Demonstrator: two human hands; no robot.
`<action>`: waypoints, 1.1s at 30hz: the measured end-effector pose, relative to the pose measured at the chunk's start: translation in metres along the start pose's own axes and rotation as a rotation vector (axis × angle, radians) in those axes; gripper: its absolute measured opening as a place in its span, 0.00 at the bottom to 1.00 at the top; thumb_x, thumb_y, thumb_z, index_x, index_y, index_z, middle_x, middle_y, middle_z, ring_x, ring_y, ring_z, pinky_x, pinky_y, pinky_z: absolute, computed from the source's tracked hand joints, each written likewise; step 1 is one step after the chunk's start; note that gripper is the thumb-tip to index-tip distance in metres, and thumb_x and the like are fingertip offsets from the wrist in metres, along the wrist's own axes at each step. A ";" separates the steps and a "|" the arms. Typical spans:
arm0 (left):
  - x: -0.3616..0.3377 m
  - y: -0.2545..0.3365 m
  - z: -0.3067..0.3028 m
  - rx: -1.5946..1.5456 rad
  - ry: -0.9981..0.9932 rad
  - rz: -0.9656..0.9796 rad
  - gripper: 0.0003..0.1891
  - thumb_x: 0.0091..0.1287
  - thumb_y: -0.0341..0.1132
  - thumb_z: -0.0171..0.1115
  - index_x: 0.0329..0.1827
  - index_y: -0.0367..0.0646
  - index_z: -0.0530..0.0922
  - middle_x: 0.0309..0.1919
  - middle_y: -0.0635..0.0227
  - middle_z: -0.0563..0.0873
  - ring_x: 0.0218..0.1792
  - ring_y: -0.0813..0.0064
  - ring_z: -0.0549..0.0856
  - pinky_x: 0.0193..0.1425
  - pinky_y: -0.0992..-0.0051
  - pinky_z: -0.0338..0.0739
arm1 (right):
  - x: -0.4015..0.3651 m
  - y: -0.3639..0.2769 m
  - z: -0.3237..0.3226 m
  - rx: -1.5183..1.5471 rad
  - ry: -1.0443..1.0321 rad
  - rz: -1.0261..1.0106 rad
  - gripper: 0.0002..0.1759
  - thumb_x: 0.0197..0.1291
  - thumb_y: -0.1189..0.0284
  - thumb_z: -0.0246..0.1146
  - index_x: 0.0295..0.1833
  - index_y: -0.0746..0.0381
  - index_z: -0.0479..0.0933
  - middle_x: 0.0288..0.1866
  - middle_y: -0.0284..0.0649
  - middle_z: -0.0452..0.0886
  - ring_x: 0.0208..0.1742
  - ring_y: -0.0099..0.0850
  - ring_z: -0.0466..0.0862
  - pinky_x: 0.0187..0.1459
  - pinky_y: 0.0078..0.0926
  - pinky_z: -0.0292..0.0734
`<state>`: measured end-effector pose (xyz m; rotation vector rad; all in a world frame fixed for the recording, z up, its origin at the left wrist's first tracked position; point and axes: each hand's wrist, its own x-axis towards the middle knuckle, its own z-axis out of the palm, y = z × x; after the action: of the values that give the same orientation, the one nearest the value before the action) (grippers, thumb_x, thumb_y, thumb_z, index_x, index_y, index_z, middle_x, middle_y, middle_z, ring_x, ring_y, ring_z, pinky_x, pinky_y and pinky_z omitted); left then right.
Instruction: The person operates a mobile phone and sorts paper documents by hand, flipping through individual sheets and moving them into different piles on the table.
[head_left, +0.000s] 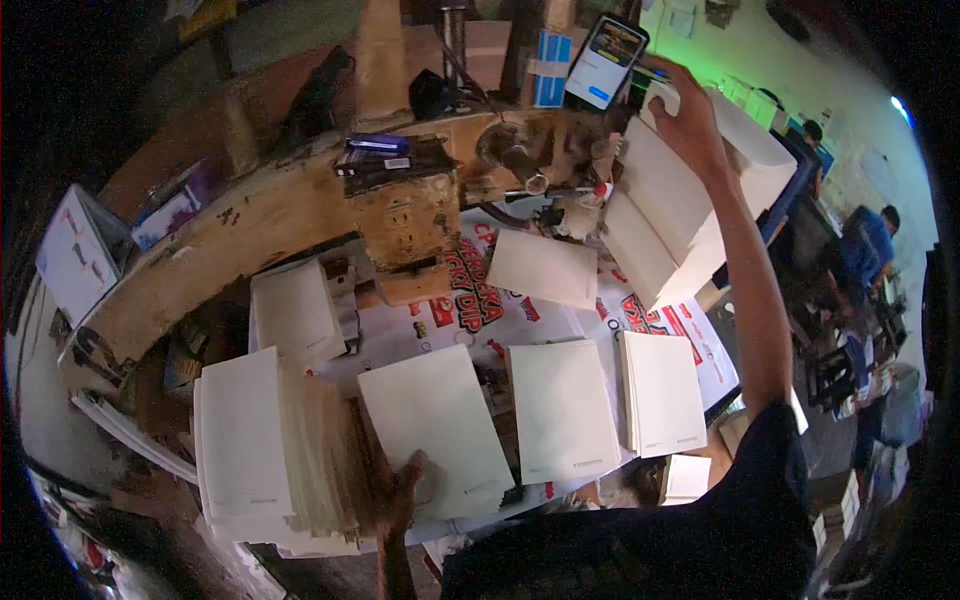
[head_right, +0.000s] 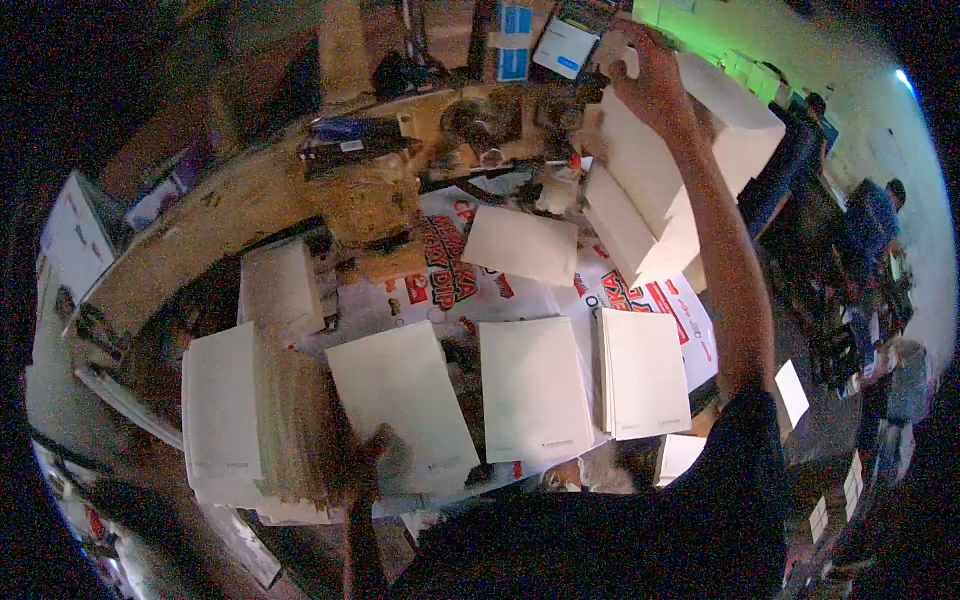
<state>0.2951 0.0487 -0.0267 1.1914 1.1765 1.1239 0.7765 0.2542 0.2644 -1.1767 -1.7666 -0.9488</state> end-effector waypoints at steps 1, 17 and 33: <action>-0.001 0.010 0.004 0.020 0.029 0.074 0.32 0.68 0.36 0.62 0.73 0.41 0.59 0.63 0.60 0.72 0.61 0.65 0.73 0.64 0.66 0.70 | -0.009 -0.022 -0.013 0.084 -0.073 0.049 0.31 0.55 0.80 0.60 0.67 0.58 0.66 0.60 0.46 0.78 0.59 0.43 0.79 0.60 0.43 0.73; -0.011 0.072 0.187 0.163 -0.342 0.139 0.25 0.70 0.32 0.60 0.67 0.32 0.63 0.56 0.56 0.75 0.53 0.74 0.75 0.58 0.75 0.70 | -0.282 -0.227 -0.174 0.943 -0.470 1.407 0.35 0.61 0.60 0.67 0.68 0.69 0.66 0.45 0.43 0.83 0.48 0.28 0.79 0.47 0.24 0.75; -0.012 -0.025 0.376 0.603 -0.937 0.643 0.13 0.53 0.33 0.73 0.37 0.37 0.81 0.33 0.52 0.84 0.39 0.55 0.84 0.43 0.62 0.78 | -0.361 -0.117 -0.375 0.322 0.317 1.464 0.29 0.62 0.72 0.65 0.67 0.67 0.69 0.53 0.43 0.82 0.49 0.28 0.82 0.49 0.24 0.77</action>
<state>0.6692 0.0095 -0.0456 2.3293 0.3732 0.4638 0.8342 -0.2400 0.0726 -1.5251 -0.4284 0.0622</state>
